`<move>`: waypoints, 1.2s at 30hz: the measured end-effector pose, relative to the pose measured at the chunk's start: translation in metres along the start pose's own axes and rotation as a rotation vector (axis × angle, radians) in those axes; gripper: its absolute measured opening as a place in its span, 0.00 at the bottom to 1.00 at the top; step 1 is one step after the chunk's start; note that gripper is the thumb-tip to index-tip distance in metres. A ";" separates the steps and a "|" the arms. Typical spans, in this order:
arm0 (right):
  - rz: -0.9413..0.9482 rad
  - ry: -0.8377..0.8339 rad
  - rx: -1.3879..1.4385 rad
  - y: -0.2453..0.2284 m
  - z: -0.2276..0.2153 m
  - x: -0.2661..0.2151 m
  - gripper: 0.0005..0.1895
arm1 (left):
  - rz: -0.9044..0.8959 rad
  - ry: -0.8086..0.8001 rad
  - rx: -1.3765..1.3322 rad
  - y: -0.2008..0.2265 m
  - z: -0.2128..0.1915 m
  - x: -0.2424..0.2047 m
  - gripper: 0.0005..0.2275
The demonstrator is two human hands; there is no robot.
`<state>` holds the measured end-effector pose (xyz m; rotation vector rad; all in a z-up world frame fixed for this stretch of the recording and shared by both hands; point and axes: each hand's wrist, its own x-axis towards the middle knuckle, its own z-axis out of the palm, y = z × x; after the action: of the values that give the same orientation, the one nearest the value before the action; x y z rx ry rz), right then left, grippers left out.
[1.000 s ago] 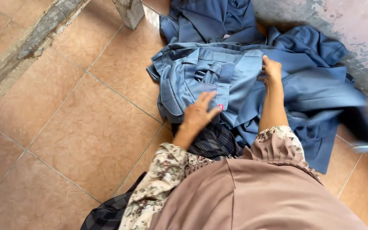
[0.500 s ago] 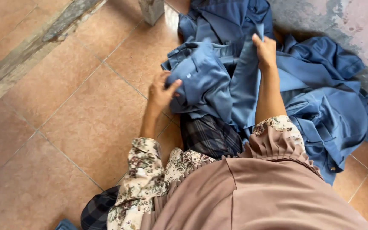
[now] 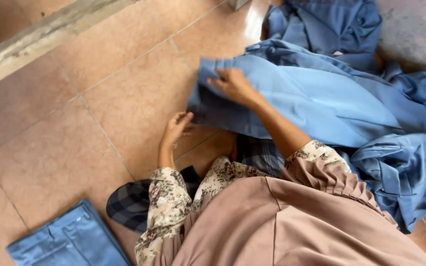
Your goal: Folding blue trousers into neat rectangles on the floor.
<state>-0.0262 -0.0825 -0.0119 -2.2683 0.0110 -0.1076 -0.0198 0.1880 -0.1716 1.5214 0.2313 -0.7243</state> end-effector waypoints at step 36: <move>-0.113 -0.193 -0.539 0.021 0.211 -0.074 0.17 | -0.256 0.401 -0.640 -0.145 -0.017 0.048 0.24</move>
<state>-0.0822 0.0684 -0.1685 -2.8086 -0.2138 0.0648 -0.0587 0.2057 -0.3192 1.0104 0.8861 -0.4661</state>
